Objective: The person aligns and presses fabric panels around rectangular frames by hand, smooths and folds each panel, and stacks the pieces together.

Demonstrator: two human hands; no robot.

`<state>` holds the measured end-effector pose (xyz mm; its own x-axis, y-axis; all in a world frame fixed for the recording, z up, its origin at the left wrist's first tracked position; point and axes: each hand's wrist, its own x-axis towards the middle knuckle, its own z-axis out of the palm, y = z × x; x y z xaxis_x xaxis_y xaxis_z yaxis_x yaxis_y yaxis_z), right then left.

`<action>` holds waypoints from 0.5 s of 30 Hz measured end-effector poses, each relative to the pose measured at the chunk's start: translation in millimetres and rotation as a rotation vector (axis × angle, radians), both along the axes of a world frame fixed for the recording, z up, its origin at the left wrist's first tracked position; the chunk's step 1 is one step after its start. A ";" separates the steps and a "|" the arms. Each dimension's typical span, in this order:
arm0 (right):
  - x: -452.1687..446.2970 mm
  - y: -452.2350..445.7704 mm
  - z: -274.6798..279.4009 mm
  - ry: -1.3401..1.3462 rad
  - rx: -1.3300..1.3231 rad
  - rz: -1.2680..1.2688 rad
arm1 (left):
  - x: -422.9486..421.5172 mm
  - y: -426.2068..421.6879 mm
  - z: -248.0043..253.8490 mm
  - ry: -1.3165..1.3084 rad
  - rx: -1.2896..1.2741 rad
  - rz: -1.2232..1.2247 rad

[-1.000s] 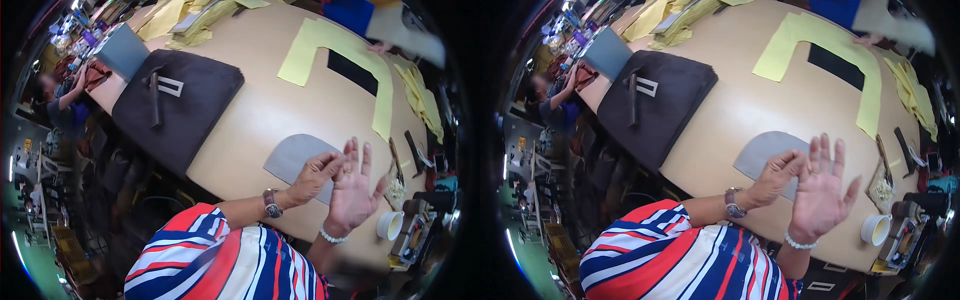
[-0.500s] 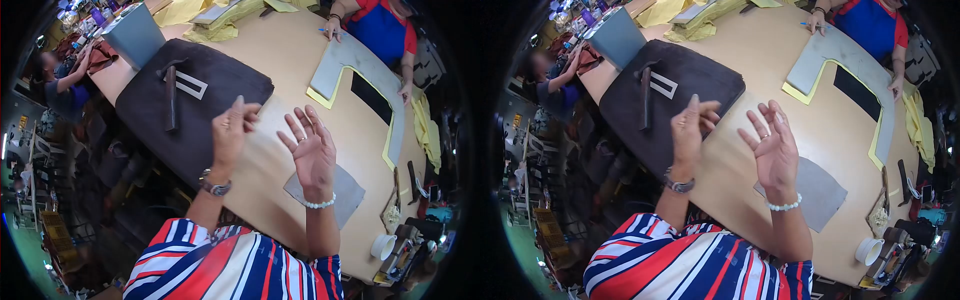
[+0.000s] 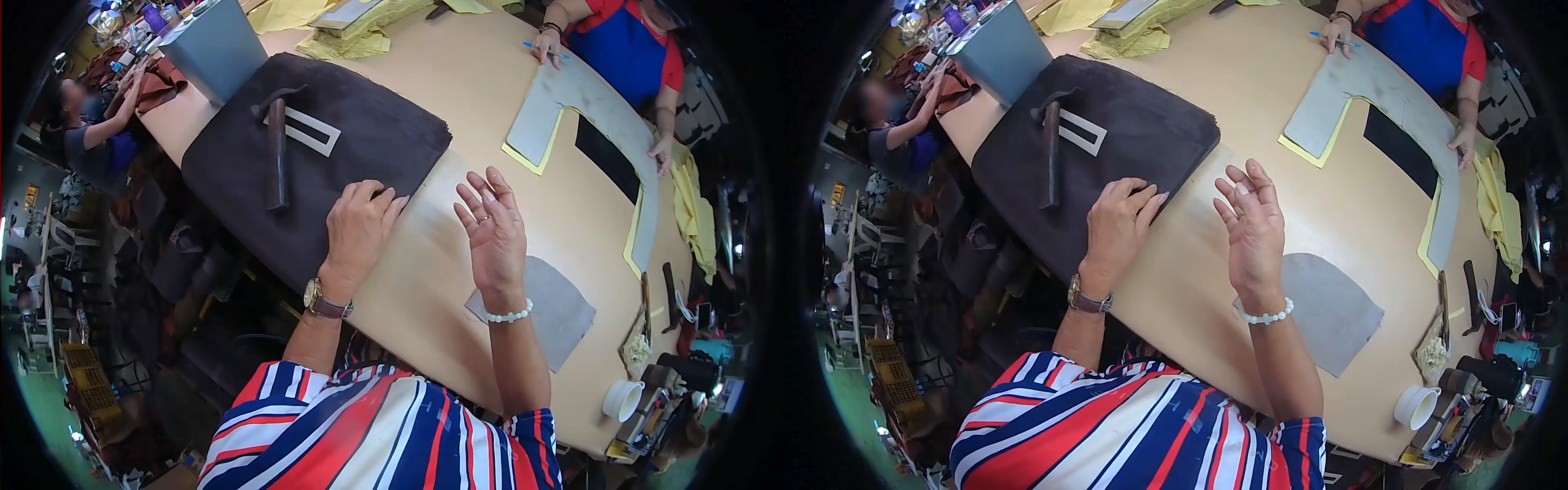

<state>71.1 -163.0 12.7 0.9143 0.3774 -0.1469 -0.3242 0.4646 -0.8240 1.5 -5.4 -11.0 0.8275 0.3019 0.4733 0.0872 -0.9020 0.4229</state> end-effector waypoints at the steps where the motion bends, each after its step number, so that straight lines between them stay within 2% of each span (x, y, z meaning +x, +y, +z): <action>1: -0.8 0.6 -0.3 0.005 -0.003 -0.001 | 0.0 0.9 0.2 0.004 -0.006 -0.005; 7: -5.4 6.1 -0.2 0.011 -0.032 -0.004 | 2.3 0.5 -2.0 0.002 0.129 -0.022; 10: -7.3 10.3 1.0 -0.048 -0.074 -0.005 | 4.4 1.6 -0.4 -0.036 0.088 -0.004; 15: -9.7 42.1 -2.1 -0.381 -0.134 0.048 | 2.9 15.4 3.8 -0.158 -0.321 0.031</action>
